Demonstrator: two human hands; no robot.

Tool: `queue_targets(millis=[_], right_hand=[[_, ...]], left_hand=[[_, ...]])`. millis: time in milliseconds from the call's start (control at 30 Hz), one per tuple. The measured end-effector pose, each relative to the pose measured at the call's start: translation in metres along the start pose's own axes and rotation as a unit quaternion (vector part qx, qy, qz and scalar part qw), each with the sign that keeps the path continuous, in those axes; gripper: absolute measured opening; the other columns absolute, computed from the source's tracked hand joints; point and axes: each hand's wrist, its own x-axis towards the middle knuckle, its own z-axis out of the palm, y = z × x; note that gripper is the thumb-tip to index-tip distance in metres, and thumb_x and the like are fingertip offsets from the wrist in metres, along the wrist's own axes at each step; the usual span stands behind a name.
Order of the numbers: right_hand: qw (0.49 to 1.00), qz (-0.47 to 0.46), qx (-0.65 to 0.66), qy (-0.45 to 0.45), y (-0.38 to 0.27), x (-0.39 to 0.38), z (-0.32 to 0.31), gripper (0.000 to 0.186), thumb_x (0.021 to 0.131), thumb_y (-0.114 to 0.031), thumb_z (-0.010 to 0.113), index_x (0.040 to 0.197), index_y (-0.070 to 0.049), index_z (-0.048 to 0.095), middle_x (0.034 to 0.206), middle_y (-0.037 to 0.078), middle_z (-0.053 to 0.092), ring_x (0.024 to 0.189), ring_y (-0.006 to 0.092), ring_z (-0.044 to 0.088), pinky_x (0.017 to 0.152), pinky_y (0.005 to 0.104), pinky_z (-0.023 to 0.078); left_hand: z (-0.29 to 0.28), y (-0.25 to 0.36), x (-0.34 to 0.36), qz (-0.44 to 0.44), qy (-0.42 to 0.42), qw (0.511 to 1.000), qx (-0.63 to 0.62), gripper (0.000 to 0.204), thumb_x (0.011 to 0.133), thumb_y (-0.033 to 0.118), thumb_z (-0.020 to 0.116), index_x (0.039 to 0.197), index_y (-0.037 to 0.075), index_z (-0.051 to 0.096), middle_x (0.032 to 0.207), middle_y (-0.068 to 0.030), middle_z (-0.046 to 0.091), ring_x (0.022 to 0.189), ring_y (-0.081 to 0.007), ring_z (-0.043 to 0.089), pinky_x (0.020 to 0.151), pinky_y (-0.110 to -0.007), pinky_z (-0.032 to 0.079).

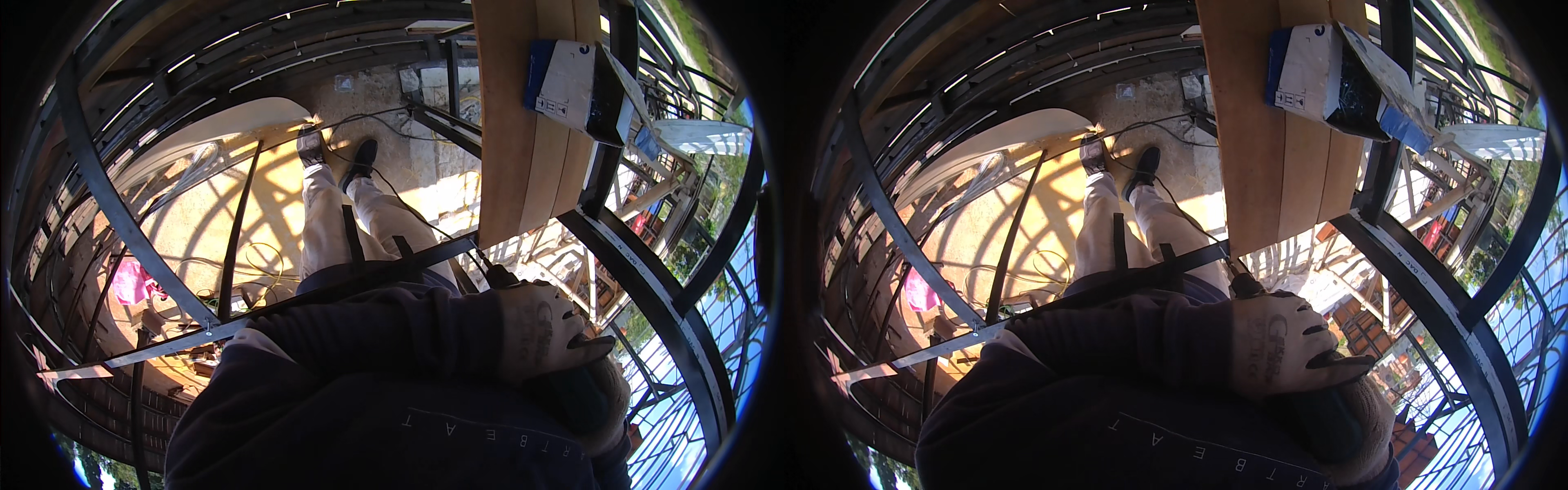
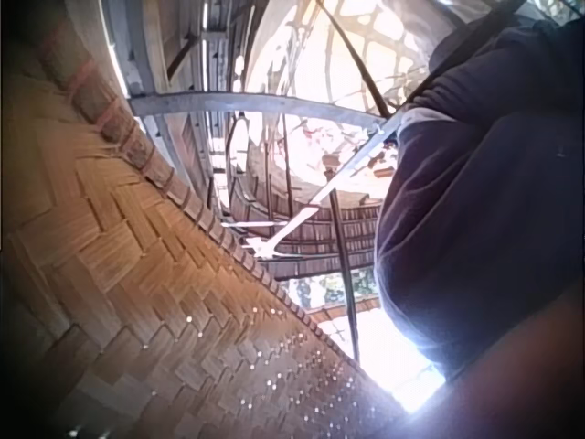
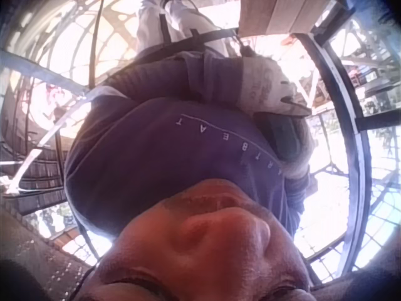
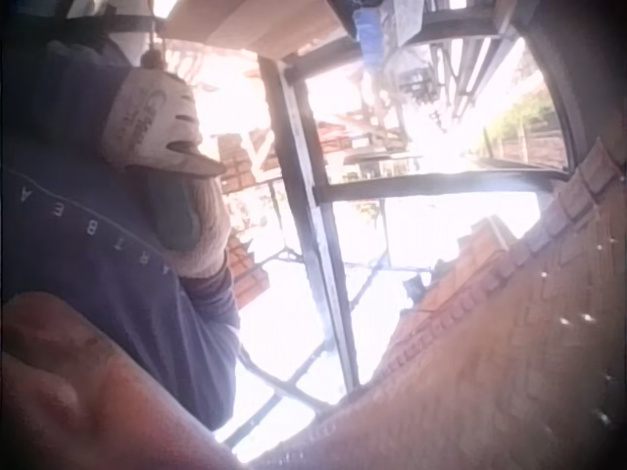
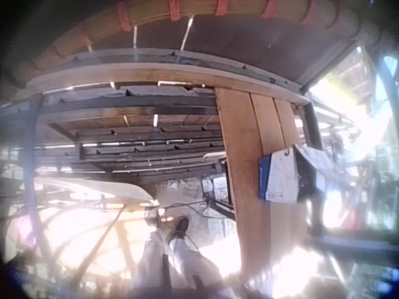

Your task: The person picks up wooden slats, positions them on a curved metal frame, and secures them using a power drill.

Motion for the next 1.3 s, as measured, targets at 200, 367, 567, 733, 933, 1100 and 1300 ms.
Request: queue_targets(millis=[200,367,567,733,933,1100,1300], right_hand=[[1.0,0.011,-0.002,0.002,-0.0048,-0.0009,-0.0018,0.051,0.076,-0.004,0.076,0.127,-0.003,0.069,0.118,0.017,0.072,0.107,0.0339,0.072,0.091,0.0417,0.057],[1.0,-0.005,0.0,-0.003,0.0032,0.0021,-0.0042,0.052,0.076,-0.005,0.076,0.127,-0.003,0.069,0.118,0.017,0.072,0.107,0.0339,0.072,0.091,0.0418,0.057],[1.0,0.002,-0.003,-0.001,-0.0027,-0.0004,-0.0061,0.053,0.076,-0.005,0.077,0.128,-0.003,0.069,0.119,0.017,0.072,0.107,0.0338,0.072,0.091,0.0419,0.057],[1.0,0.002,-0.003,-0.001,-0.0025,0.0004,-0.0049,0.053,0.076,-0.006,0.077,0.128,-0.003,0.068,0.119,0.017,0.072,0.107,0.0338,0.072,0.092,0.0419,0.057],[1.0,0.001,-0.004,-0.004,-0.0024,0.0003,-0.0068,0.054,0.075,-0.006,0.078,0.128,-0.003,0.068,0.119,0.018,0.072,0.107,0.0338,0.072,0.092,0.042,0.057],[1.0,0.003,-0.005,-0.005,-0.0033,0.0015,-0.0079,0.054,0.075,-0.006,0.078,0.128,-0.003,0.068,0.119,0.018,0.072,0.107,0.0338,0.072,0.092,0.042,0.057],[1.0,0.004,-0.007,-0.007,-0.0043,0.001,-0.0093,0.055,0.075,-0.007,0.078,0.129,-0.003,0.068,0.119,0.018,0.072,0.108,0.0337,0.072,0.093,0.0421,0.057]], left_hand=[[-0.0031,0.0015,0.0006,0.006,-0.008,1.0,-0.004,0.062,0.097,0.019,0.056,0.156,0.007,0.041,0.101,-0.0155,0.067,0.086,-0.0302,0.07,0.073,-0.042,0.056],[-0.0037,-0.0006,-0.0014,-0.004,-0.015,1.0,0.019,0.063,0.096,0.02,0.056,0.156,0.006,0.041,0.101,-0.0154,0.067,0.086,-0.0298,0.07,0.074,-0.042,0.056],[-0.0057,0.0005,0.0013,-0.005,-0.032,0.999,0.004,0.062,0.097,0.019,0.054,0.156,0.006,0.041,0.105,-0.0157,0.068,0.089,-0.0299,0.07,0.076,-0.042,0.056],[-0.0072,0.001,-0.0003,-0.004,-0.015,1.0,-0.003,0.06,0.098,0.019,0.053,0.156,0.006,0.041,0.105,-0.0154,0.068,0.09,-0.0298,0.07,0.079,-0.044,0.055],[-0.0037,-0.0004,-0.0004,-0.001,-0.006,1.0,0.003,0.06,0.098,0.019,0.054,0.155,0.006,0.042,0.101,-0.014,0.068,0.086,-0.0291,0.07,0.076,-0.043,0.054],[-0.004,-0.0009,0.0002,-0.002,-0.003,1.0,0.008,0.06,0.098,0.019,0.054,0.155,0.006,0.042,0.098,-0.014,0.068,0.083,-0.0286,0.069,0.074,-0.042,0.054],[-0.0056,-0.0004,0.0002,-0.007,-0.007,1.0,0.001,0.059,0.097,0.018,0.054,0.154,0.006,0.043,0.097,-0.0144,0.068,0.085,-0.0294,0.069,0.074,-0.042,0.055]])
